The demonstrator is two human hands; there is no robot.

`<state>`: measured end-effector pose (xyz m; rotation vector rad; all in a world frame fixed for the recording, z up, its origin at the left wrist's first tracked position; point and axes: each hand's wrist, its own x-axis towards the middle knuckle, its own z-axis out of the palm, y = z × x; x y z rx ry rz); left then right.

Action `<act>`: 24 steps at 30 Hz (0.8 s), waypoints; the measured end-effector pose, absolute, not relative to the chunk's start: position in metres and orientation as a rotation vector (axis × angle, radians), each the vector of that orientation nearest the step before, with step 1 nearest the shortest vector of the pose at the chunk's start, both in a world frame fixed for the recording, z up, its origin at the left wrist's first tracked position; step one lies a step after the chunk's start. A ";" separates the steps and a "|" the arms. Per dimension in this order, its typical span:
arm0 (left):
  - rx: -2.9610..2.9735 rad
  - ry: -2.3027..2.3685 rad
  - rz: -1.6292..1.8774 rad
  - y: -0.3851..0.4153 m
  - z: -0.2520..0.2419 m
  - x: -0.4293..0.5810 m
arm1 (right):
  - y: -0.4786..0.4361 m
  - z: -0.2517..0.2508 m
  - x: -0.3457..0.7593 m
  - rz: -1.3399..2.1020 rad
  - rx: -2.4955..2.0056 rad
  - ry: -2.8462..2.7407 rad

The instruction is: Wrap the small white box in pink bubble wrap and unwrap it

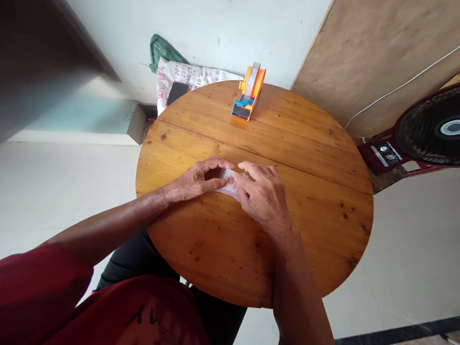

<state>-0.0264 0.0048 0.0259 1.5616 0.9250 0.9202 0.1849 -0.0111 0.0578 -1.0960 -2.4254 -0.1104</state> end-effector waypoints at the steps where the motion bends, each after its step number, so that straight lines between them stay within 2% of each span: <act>1: 1.571 0.925 0.924 0.005 0.026 -0.027 | -0.011 0.057 0.185 -0.090 -1.097 -2.422; 11: 1.521 0.936 0.864 0.004 0.027 -0.027 | -0.006 0.061 0.193 0.183 -1.102 -2.164; 16: 1.472 0.884 0.880 0.004 0.026 -0.027 | -0.006 0.058 0.192 0.263 -1.112 -2.220; 24: 1.528 0.909 0.889 0.005 0.025 -0.028 | -0.009 0.052 0.188 0.141 -1.119 -2.324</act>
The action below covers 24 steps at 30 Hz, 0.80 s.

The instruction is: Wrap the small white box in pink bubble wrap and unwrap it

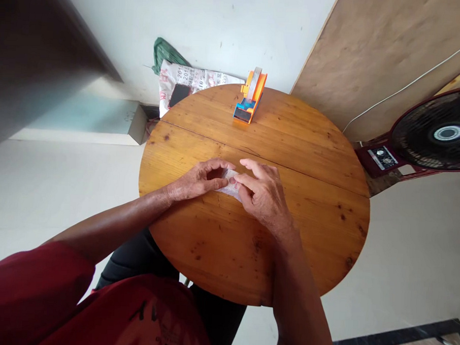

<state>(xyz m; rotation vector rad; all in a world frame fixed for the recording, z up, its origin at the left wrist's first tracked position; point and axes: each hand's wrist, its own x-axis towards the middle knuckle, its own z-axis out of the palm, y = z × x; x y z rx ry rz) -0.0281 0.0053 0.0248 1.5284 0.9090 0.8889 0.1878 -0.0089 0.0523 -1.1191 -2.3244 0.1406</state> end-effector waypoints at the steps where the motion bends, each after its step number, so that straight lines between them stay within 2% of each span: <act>1: 1.533 0.913 0.892 0.005 0.025 -0.028 | -0.009 0.052 0.188 0.156 -1.114 -2.323; 9: 1.504 0.917 0.851 0.004 0.029 -0.029 | -0.006 0.064 0.196 0.378 -1.114 -2.103; 24: 1.516 0.912 0.857 0.006 0.030 -0.031 | -0.010 0.060 0.193 0.199 -1.128 -2.291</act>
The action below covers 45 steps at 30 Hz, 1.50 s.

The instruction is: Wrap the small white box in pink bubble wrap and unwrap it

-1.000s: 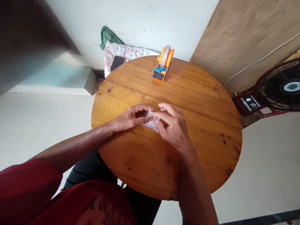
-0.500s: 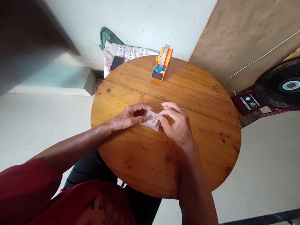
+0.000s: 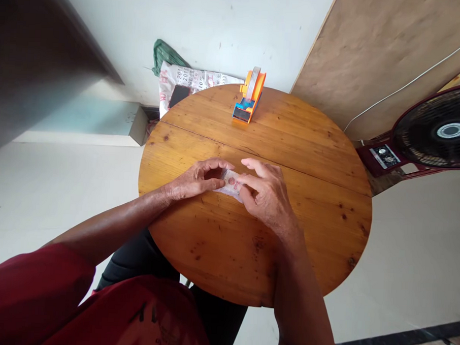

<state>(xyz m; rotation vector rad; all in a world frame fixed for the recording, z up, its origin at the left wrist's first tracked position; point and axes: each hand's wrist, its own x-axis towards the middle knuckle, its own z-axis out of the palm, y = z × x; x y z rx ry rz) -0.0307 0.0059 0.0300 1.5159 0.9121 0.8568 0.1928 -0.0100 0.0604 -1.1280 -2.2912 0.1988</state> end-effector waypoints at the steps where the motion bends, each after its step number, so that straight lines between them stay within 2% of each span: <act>1: 1.503 0.915 0.853 0.005 0.030 -0.031 | -0.009 0.062 0.194 0.213 -1.120 -2.251; 14: 1.098 1.070 1.106 0.014 0.020 -0.032 | -0.003 0.062 0.201 0.192 -1.257 -2.090; 32: 1.369 1.029 0.919 0.008 0.026 -0.032 | -0.004 0.043 0.178 0.385 -1.243 -2.083; 45: 1.711 1.107 0.873 0.006 0.022 -0.031 | 0.000 0.044 0.183 0.621 -1.369 -1.750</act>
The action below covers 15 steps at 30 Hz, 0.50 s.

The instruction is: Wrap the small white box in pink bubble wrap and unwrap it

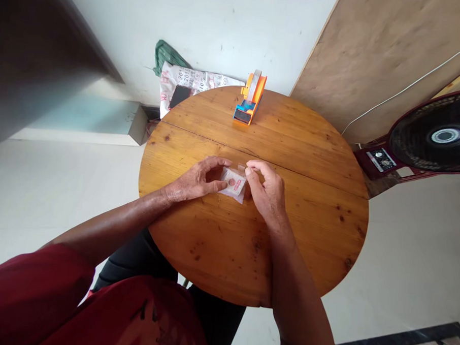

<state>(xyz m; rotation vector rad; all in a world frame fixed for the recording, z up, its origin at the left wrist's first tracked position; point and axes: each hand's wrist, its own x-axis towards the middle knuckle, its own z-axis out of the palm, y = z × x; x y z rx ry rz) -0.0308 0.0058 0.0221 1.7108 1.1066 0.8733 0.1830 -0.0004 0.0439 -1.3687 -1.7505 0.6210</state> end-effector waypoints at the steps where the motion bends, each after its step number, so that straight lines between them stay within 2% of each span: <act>1: 1.716 1.104 0.872 0.006 0.022 -0.031 | 0.000 0.044 0.184 0.659 -1.406 -1.732; 15: 1.664 0.955 0.861 0.003 0.023 -0.029 | 0.014 0.028 0.181 0.852 -1.429 -1.608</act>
